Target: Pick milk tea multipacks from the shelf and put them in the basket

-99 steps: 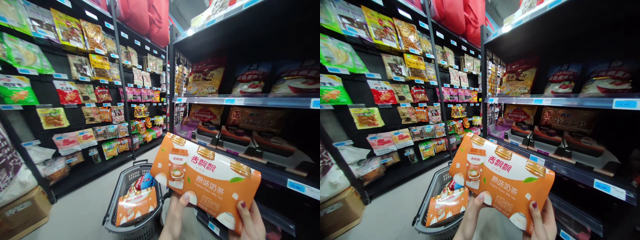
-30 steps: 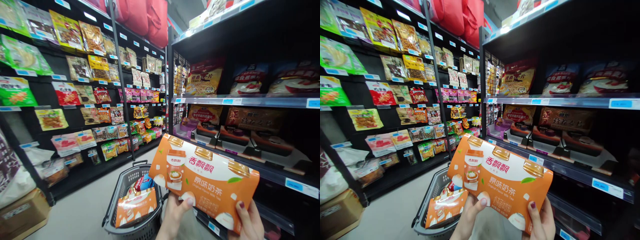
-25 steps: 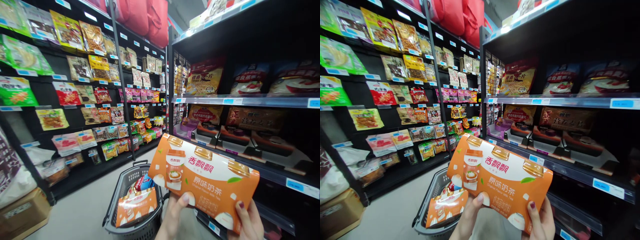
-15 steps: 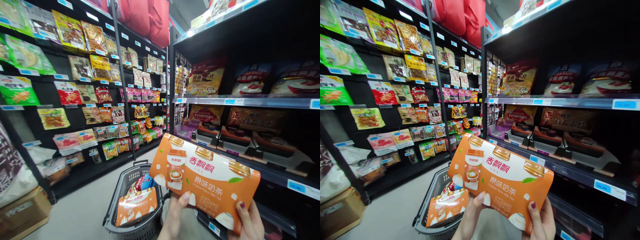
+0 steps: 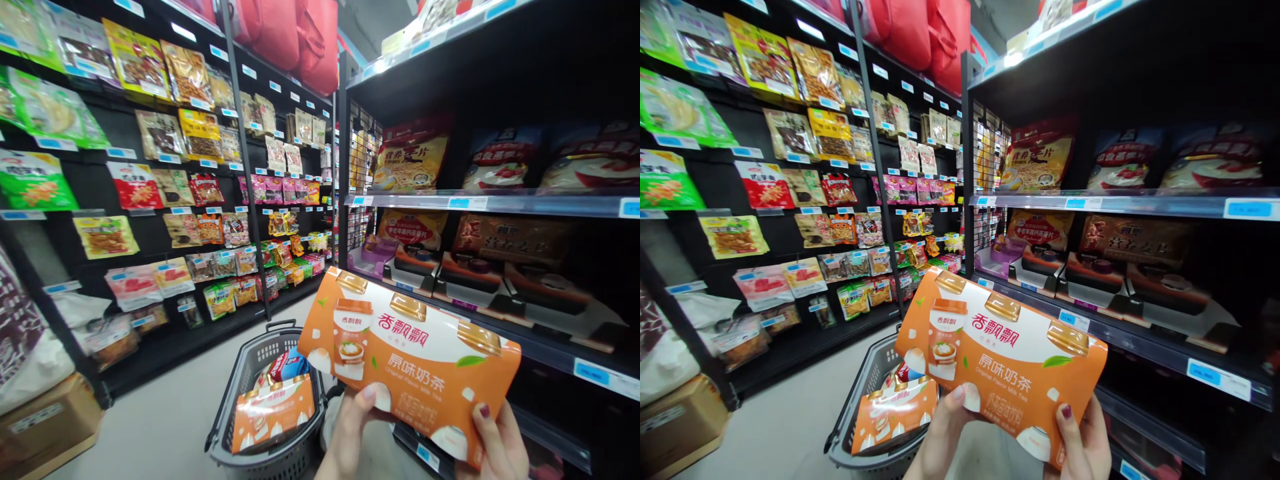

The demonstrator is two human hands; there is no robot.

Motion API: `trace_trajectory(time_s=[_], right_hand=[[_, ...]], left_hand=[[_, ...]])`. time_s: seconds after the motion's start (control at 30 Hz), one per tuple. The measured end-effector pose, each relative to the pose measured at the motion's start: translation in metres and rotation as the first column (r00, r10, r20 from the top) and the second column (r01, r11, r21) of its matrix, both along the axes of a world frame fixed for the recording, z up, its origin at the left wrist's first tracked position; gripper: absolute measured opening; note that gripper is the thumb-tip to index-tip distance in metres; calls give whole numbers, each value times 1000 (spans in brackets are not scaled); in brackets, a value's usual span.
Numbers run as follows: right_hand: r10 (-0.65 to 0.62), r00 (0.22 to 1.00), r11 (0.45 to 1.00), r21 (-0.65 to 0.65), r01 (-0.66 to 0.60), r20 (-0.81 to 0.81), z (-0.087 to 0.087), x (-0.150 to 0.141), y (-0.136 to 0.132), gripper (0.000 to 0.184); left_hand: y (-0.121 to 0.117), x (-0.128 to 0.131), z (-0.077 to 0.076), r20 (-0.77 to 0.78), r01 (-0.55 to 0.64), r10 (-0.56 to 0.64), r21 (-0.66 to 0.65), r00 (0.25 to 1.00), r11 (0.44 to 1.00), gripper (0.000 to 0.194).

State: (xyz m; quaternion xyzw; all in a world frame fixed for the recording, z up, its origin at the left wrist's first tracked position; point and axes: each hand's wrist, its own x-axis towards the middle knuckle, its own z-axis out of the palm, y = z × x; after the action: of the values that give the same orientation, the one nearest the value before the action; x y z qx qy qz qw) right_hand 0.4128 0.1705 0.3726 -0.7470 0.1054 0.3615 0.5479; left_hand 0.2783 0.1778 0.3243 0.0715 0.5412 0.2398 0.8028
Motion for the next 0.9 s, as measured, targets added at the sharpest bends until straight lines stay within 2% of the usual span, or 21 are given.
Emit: trace_trajectory(time_s=[0.07,0.13,0.27,0.33,0.43,0.57,0.73,0.83,0.9], right_hand=[[10,1000,1000,-3,-10,8,-2,1,-2,61],[17,1000,1000,-2,-17,20,-5,1,-4,61],[14,998,1000,18,-15,63,-10,-3,-5,61],[-4,996,1000,30,2,89,-11,-7,-4,60],[-26,994,999,25,23,105,-14,-14,-3,59],[-27,991,999,43,21,130,-22,-25,-4,57],[35,990,997,70,-45,140,-28,-34,-4,58],[81,996,995,61,-83,33,-30,-27,-6,64],[60,996,996,64,-56,-63,-35,-16,-13,69]], left_hand=[[-2,-3,-3,75,-27,26,4,997,1000,57],[-2,-5,-4,130,-9,4,34,991,999,59],[-1,10,5,321,48,-92,143,943,989,79],[-4,25,12,356,-19,-22,111,934,994,88],[-11,45,18,247,-136,123,35,961,990,92],[-14,52,17,126,-227,224,11,966,974,86],[-7,44,14,108,-274,264,90,958,957,76],[-5,40,11,110,-276,263,130,959,952,72],[-6,38,8,122,-250,232,163,965,954,65]])
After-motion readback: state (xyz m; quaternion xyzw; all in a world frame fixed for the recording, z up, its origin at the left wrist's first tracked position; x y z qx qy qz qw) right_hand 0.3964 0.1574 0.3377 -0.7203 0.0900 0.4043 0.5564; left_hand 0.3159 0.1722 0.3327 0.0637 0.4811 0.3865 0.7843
